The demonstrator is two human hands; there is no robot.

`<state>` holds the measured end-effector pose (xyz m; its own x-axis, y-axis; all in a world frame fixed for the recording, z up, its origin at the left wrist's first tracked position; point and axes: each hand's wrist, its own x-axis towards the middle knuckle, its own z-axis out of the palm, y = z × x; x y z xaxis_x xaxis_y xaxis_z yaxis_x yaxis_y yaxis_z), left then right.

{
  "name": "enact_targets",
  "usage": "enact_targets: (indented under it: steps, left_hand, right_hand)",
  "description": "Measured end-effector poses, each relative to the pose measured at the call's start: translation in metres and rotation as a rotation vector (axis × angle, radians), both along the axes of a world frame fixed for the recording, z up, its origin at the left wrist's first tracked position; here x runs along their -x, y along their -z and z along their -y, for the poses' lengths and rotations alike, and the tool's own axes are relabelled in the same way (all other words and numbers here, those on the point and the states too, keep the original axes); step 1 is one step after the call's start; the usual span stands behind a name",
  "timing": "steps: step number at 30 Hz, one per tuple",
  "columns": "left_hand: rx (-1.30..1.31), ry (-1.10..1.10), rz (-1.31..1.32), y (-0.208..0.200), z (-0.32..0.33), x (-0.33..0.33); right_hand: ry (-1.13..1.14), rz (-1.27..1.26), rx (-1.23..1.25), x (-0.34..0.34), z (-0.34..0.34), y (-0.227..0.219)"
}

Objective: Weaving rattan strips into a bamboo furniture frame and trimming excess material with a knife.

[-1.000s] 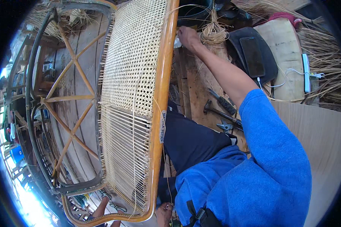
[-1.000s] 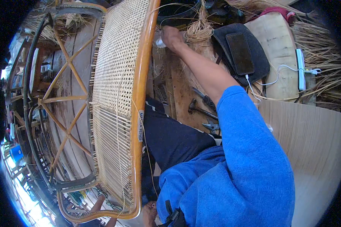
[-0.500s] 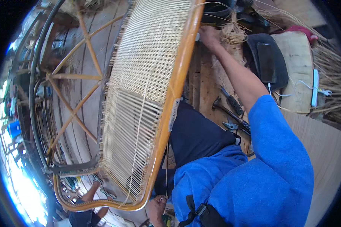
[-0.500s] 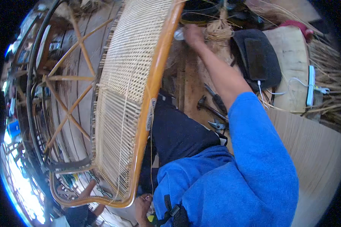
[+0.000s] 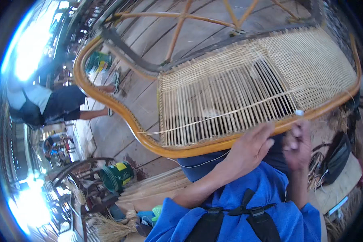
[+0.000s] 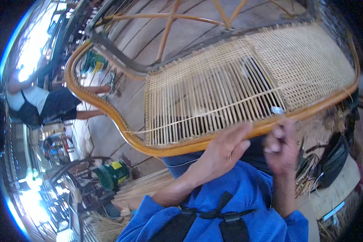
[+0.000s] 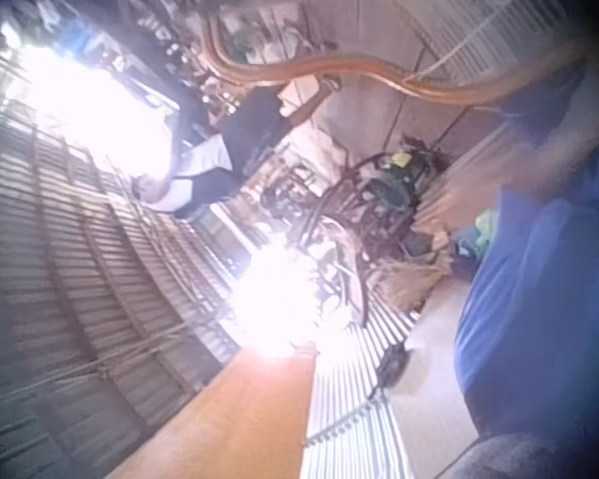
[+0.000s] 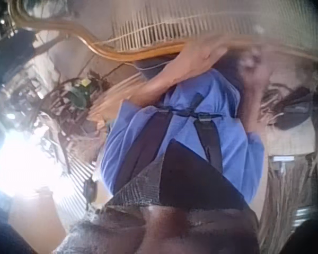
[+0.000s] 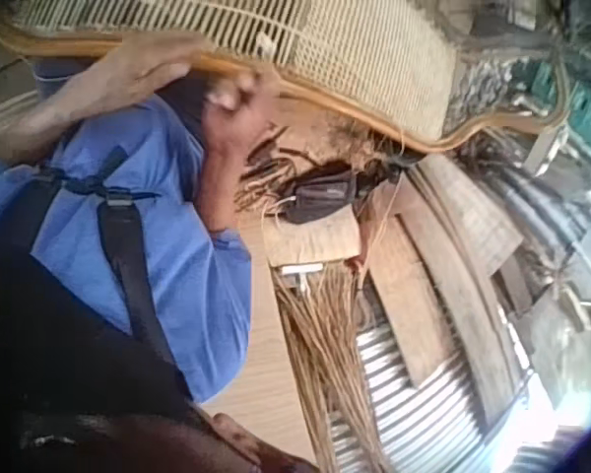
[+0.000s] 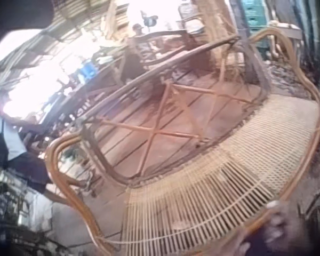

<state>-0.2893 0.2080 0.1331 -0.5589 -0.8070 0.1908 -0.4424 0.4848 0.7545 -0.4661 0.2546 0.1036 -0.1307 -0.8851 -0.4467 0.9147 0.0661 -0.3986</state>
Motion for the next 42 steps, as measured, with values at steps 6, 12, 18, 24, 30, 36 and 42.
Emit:
enact_targets:
  steps: [6, 12, 18, 24, 30, 36, 42]
  left_hand:
    - [-0.526, -0.703, -0.647, -0.015, 0.05, -0.057]
    - [-0.246, -1.068, -0.426, 0.002, 0.109, -0.199]
    - [-0.47, -1.33, -0.478, 0.08, 0.163, -0.271]
    - [-0.314, -1.35, -0.108, 0.137, 0.194, -0.29]
    - [-0.428, -1.167, -0.256, 0.129, 0.205, -0.288]
    - [-0.449, -1.125, -0.145, 0.116, 0.211, -0.275]
    - [-0.416, -1.107, -0.058, 0.103, 0.201, -0.268]
  right_hand:
    - [-0.51, 0.09, 0.039, -0.152, 0.109, -0.034]
    - [-0.829, -1.278, 0.626, -0.248, 0.213, 0.029]
    - [-0.823, -1.581, 0.66, -0.315, 0.274, 0.097]
    - [-0.859, -1.598, 0.438, -0.332, 0.283, 0.114]
    - [-0.854, -1.708, 0.53, -0.337, 0.285, 0.113]
    - [-0.912, -1.703, 0.44, -0.342, 0.288, 0.115]
    - [-0.714, -1.706, 0.54, -0.345, 0.282, 0.122]
